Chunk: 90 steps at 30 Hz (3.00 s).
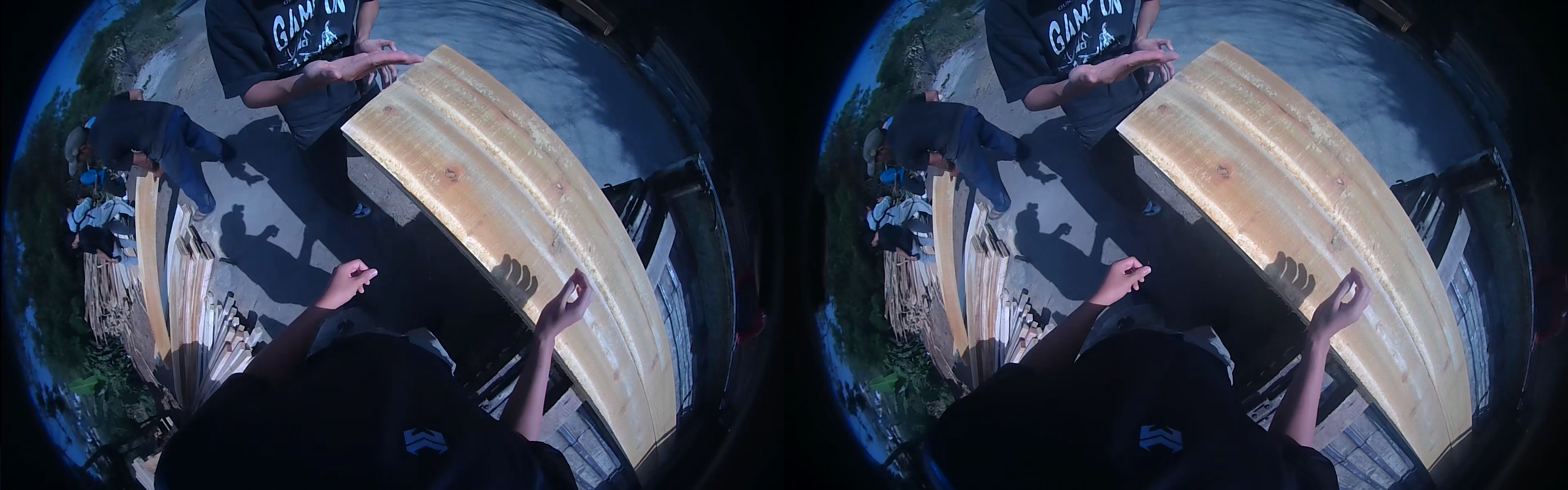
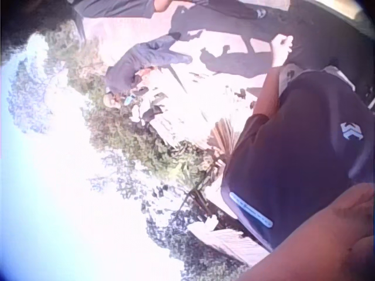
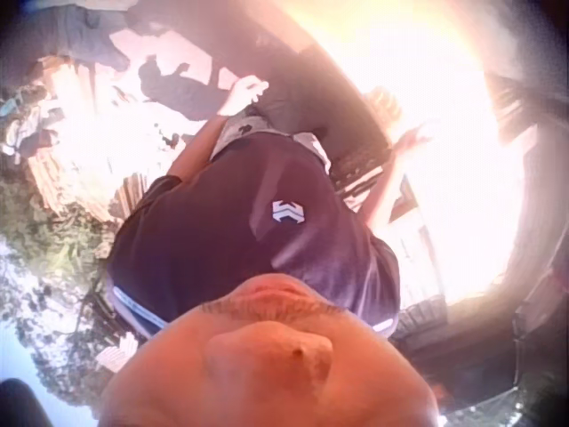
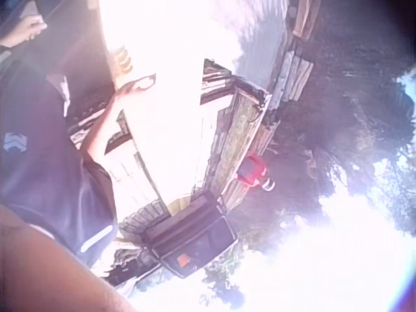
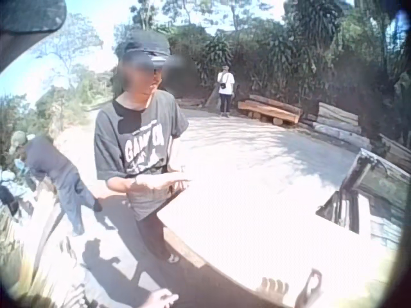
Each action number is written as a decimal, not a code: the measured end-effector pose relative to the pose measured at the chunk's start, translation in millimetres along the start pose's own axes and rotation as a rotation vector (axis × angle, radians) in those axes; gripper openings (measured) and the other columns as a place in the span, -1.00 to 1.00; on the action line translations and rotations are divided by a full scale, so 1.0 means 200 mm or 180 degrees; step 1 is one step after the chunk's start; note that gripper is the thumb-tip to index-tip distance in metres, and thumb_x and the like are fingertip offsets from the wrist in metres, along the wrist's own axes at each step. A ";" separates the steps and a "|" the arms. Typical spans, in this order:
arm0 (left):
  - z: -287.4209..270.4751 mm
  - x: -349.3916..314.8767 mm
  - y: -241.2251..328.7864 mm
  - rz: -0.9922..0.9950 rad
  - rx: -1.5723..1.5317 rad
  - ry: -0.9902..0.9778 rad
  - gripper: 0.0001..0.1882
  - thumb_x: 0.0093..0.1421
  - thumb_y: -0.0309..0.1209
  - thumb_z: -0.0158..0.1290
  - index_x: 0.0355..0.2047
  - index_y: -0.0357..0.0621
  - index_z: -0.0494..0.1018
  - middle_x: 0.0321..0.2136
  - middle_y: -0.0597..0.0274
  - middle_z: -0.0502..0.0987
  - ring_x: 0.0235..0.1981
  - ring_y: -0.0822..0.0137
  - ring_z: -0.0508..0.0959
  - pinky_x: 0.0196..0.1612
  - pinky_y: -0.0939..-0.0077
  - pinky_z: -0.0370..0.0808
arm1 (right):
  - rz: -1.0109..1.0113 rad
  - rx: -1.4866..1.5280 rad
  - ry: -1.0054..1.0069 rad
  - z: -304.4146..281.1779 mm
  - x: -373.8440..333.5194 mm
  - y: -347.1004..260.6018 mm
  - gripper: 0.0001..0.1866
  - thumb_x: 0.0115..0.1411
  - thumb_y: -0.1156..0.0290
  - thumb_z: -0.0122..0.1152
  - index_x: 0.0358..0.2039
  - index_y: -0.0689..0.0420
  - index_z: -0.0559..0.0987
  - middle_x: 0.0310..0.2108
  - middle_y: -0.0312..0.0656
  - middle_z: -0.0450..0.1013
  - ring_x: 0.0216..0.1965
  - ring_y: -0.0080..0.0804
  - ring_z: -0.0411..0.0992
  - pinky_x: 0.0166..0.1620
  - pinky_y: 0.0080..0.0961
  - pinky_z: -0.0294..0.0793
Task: The person, assisted by others, lifts large wooden planks from a stack and loads them onto the bed of a truck.
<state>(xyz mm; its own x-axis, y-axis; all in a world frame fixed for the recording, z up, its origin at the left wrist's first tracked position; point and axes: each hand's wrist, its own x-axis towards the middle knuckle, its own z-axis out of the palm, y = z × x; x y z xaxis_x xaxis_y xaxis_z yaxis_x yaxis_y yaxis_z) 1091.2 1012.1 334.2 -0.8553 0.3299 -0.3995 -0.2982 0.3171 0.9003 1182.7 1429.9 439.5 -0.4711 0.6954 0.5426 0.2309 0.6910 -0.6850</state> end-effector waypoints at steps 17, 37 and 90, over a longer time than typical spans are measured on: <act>-1.81 -0.47 -0.60 -0.0181 -0.1440 0.2430 -0.55 0.23 -0.10 0.08 -0.01 -0.15 0.37 -0.41 0.22 0.55 -0.50 0.48 0.51 -0.50 0.61 0.40 | -0.0580 0.1068 -0.5897 2.24 -1.72 -1.94 -0.30 0.25 0.16 0.09 0.33 0.02 0.08 0.14 0.07 0.26 -0.14 -0.27 0.49 -0.13 -0.40 0.46; -3.05 1.13 -0.54 -0.1175 -0.1315 0.2002 -0.69 0.23 -0.29 0.03 -0.10 -0.21 0.46 -0.28 0.19 0.56 -0.29 0.40 0.57 -0.26 0.52 0.47 | 0.1930 0.0648 -0.4637 4.52 -0.71 -1.90 -0.72 0.17 0.30 0.10 -0.11 0.10 0.48 -0.38 -0.23 0.51 -0.46 -0.46 0.49 -0.45 -0.44 0.46; -6.38 5.90 0.88 -0.1234 -0.1772 0.3778 -0.69 0.21 -0.19 0.10 -0.23 -0.19 0.52 -0.39 0.27 0.57 -0.40 0.44 0.56 -0.35 0.50 0.47 | -0.3316 0.0843 -0.5419 10.13 1.08 -4.70 -0.50 0.02 0.59 0.18 0.02 0.00 0.43 -0.14 -0.03 0.29 -0.21 -0.17 0.41 -0.21 -0.31 0.48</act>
<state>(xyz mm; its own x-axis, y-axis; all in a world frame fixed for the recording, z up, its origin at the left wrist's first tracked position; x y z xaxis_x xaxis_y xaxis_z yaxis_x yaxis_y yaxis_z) -510.7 321.8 242.0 -0.4405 -0.7412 -0.5066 -0.4882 -0.2759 0.8280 -861.5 530.0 215.6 -0.5221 -0.8452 -0.1140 -0.6418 0.4774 -0.6002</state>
